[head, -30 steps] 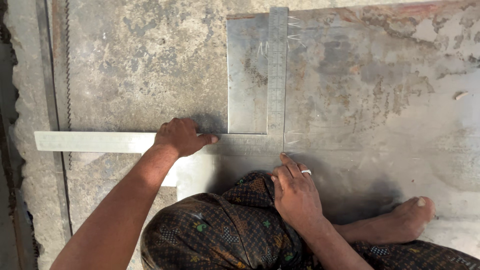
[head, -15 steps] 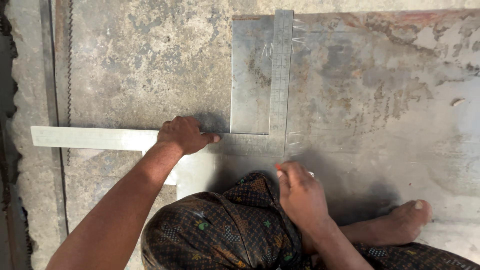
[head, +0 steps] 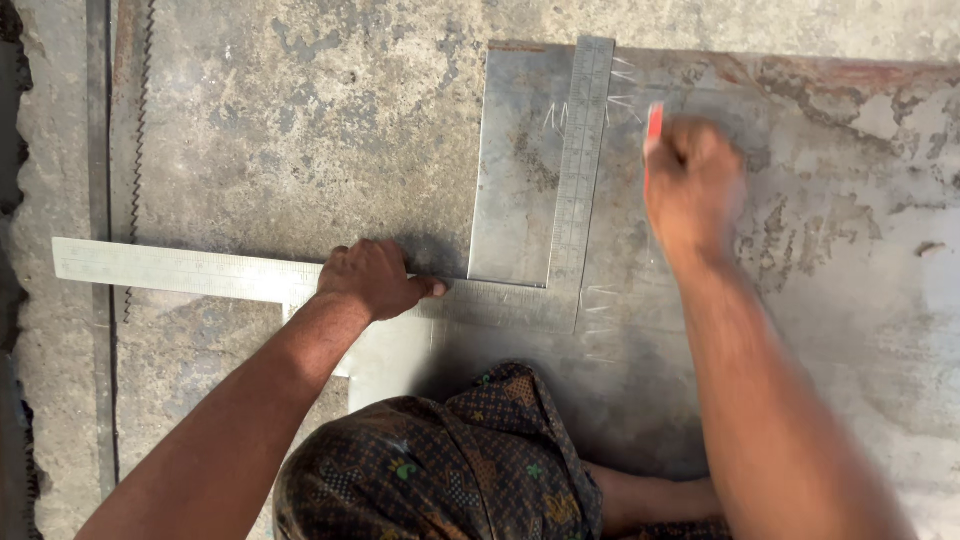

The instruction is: The person uses a metal square ruler and a white marking tool to draw straight lines on a large metal sheet. They reposition the ruler multiple times to create a grid of intersecting lines on the sheet's surface.

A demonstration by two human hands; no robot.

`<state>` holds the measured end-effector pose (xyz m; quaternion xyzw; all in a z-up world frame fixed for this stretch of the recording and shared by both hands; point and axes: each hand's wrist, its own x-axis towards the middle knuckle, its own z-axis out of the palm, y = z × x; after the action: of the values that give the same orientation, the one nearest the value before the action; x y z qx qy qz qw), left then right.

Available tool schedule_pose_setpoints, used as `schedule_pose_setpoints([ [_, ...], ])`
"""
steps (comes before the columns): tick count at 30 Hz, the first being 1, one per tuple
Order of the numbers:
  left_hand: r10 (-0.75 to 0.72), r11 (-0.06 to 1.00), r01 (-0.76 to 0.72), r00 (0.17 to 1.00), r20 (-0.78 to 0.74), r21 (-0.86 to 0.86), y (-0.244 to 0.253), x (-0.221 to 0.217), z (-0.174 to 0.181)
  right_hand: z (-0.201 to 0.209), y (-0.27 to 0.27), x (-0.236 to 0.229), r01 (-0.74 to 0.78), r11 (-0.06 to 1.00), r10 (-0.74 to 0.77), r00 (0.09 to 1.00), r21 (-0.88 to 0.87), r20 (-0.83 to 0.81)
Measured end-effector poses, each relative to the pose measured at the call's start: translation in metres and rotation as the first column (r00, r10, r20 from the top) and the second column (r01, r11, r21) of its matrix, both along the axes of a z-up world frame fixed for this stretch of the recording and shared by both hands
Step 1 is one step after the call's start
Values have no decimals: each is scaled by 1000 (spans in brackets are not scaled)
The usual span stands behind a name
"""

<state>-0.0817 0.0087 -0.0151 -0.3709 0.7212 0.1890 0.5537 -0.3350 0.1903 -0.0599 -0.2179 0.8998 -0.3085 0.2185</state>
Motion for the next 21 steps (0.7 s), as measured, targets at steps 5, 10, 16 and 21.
schedule_pose_setpoints([
  [5,-17,1000,17,1000,-3,2,0,-2,3,-33,-34,-33,72,978,-77,997,-196,-18],
  [10,-14,1000,14,1000,-3,2,-1,-1,1,-51,-36,-41,129,989,-124,990,-75,64],
  [16,-24,1000,24,1000,14,12,-1,-1,0,-72,-44,-44,9,996,-18,995,-90,-97],
  [21,-18,1000,18,1000,-16,3,-2,1,-2,-73,-61,-49,-103,995,102,989,3,-105],
])
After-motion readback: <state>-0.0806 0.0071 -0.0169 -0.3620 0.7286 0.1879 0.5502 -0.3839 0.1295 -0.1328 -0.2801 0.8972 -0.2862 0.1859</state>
